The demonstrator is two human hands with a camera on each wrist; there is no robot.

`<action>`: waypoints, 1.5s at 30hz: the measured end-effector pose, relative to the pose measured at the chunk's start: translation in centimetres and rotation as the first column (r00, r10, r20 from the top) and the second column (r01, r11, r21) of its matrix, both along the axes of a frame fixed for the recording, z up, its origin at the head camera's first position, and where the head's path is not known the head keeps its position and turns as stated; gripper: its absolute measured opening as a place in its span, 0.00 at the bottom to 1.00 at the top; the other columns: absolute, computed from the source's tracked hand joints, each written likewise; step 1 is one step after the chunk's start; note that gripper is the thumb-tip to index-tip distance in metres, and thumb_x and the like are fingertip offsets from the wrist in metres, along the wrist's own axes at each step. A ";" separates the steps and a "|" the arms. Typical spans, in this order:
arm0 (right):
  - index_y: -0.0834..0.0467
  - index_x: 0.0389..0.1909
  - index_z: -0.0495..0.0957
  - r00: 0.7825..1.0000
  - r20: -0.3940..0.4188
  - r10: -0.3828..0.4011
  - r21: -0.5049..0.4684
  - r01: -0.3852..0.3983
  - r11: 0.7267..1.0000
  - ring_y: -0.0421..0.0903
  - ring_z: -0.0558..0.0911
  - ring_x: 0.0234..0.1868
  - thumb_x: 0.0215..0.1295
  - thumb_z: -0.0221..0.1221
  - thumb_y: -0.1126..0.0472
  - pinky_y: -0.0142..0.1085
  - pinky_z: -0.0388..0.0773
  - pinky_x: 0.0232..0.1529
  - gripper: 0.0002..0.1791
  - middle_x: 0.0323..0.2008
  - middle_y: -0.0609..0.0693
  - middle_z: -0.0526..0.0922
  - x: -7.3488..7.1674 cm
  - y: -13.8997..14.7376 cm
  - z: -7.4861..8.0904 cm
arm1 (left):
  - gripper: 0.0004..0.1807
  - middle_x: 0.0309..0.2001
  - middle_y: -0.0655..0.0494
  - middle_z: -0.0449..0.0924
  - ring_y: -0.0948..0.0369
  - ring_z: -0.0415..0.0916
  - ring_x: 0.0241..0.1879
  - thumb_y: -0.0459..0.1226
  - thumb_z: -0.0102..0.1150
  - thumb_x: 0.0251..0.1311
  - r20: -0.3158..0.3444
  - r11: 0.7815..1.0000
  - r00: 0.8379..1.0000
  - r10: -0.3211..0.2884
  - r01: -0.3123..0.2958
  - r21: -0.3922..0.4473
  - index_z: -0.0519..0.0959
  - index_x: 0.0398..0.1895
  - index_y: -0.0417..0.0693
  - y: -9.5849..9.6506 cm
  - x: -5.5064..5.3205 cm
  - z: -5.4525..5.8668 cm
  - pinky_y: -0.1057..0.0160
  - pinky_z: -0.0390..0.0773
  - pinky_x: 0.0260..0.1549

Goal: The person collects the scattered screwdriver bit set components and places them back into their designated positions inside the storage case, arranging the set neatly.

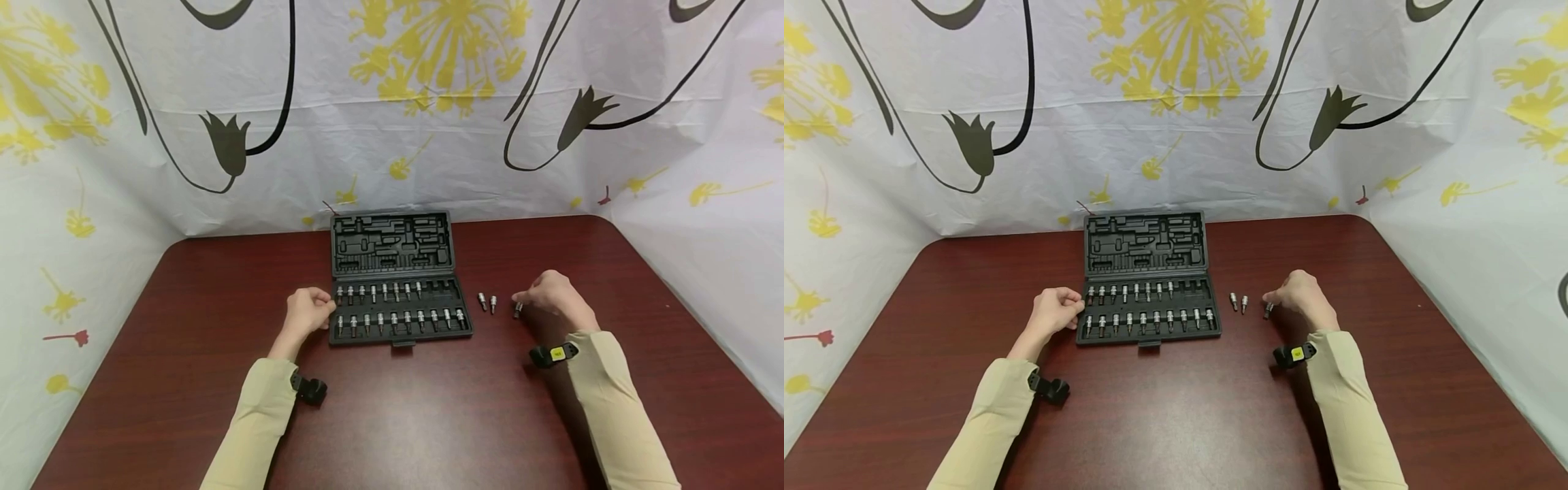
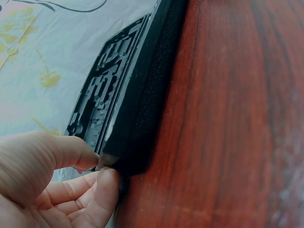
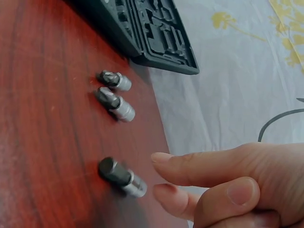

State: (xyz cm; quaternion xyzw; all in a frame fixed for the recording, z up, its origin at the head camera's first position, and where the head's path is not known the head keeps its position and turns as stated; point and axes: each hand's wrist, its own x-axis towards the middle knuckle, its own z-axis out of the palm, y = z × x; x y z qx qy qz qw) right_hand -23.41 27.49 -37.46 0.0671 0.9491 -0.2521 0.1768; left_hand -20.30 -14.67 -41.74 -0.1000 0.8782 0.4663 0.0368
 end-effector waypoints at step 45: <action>0.51 0.07 0.62 0.999 -0.003 0.047 -0.145 -0.047 0.988 0.38 0.58 0.13 0.57 0.58 0.56 0.32 0.55 0.17 0.22 0.08 0.41 0.59 -1.8 -4.5 0.9 | 0.06 0.26 0.44 0.80 0.63 0.74 0.14 0.29 0.56 0.56 0.013 1.000 1.000 -0.001 0.001 0.004 0.78 0.35 0.32 0.0 0.1 0.2 0.64 0.79 0.17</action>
